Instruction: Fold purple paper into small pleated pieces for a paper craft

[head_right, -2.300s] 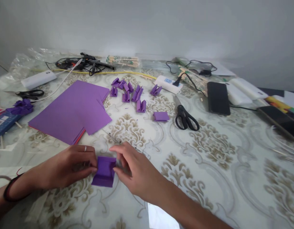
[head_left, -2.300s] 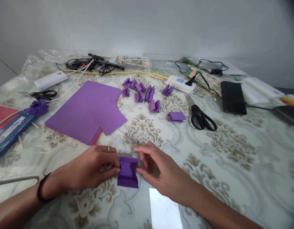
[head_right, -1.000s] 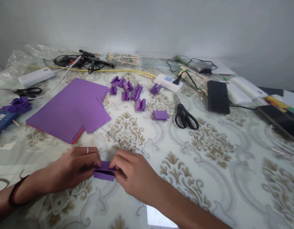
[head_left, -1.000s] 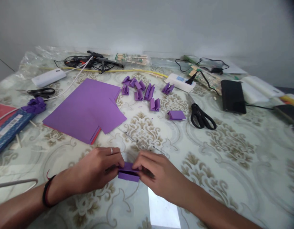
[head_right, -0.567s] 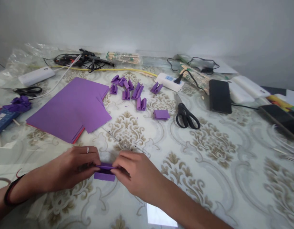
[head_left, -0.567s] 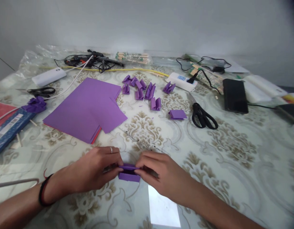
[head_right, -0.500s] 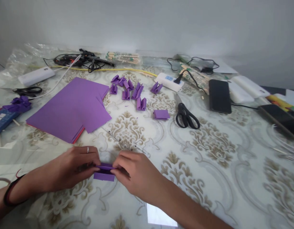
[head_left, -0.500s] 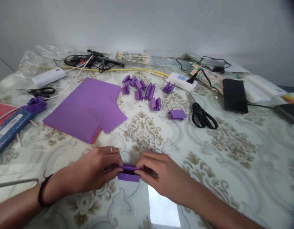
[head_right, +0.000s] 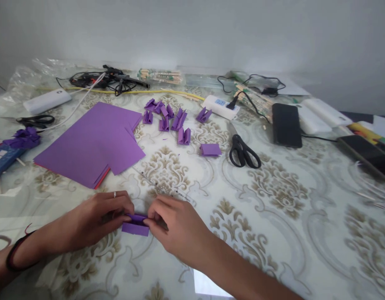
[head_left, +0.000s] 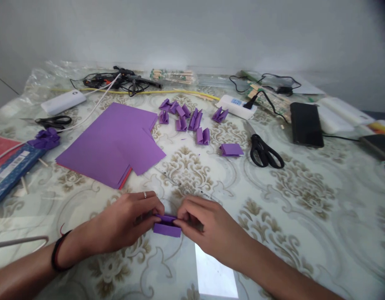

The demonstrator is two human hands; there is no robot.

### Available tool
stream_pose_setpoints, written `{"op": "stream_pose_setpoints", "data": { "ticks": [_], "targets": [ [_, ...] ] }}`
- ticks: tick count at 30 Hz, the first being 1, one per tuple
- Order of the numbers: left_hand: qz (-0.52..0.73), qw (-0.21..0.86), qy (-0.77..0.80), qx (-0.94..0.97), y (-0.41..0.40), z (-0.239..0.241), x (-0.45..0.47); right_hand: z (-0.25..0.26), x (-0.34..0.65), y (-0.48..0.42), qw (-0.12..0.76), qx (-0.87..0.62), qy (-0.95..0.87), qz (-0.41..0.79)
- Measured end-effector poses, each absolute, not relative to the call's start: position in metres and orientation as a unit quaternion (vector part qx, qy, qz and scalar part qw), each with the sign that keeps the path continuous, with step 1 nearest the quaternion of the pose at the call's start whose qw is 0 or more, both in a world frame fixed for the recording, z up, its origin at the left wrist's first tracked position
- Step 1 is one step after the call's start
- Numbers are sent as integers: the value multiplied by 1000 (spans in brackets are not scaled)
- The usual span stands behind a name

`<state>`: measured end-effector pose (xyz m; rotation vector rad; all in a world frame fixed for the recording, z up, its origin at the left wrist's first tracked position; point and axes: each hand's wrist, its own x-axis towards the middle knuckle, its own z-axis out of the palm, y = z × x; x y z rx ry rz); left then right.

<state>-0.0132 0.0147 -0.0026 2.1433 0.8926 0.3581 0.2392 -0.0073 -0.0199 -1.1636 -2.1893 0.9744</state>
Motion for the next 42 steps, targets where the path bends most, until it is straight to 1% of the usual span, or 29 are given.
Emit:
{"op": "stream_pose_setpoints", "data": {
  "ticks": [6, 12, 19, 24, 30, 33, 38, 42],
  "targets": [
    [142, 391, 356, 837, 15, -3, -12, -22, 240, -6, 257, -401, -798, 368],
    [167, 384, 311, 853, 14, -5, -13, -24, 243, -4, 266, -363, -818, 359],
    [177, 378, 343, 841, 12, -8, -11, -26, 242, -4, 263, -374, -822, 339],
    [165, 388, 341, 840, 14, -7, -12, -31, 242, -5, 261, -375, -827, 328],
    [122, 395, 304, 858, 14, 7, -15, -29, 243, -6, 260, -370, -829, 329],
    [110, 370, 297, 873, 11, 9, -15, -29, 242, -7, 266, -372, -827, 327],
    [133, 313, 276, 899, 6, 1, -12, -24, 243, -6, 271, -343, -838, 327],
    [126, 296, 270, 907, 6, 0, -10, -13, 244, -9, 241, -333, -842, 348]
  ]
}}
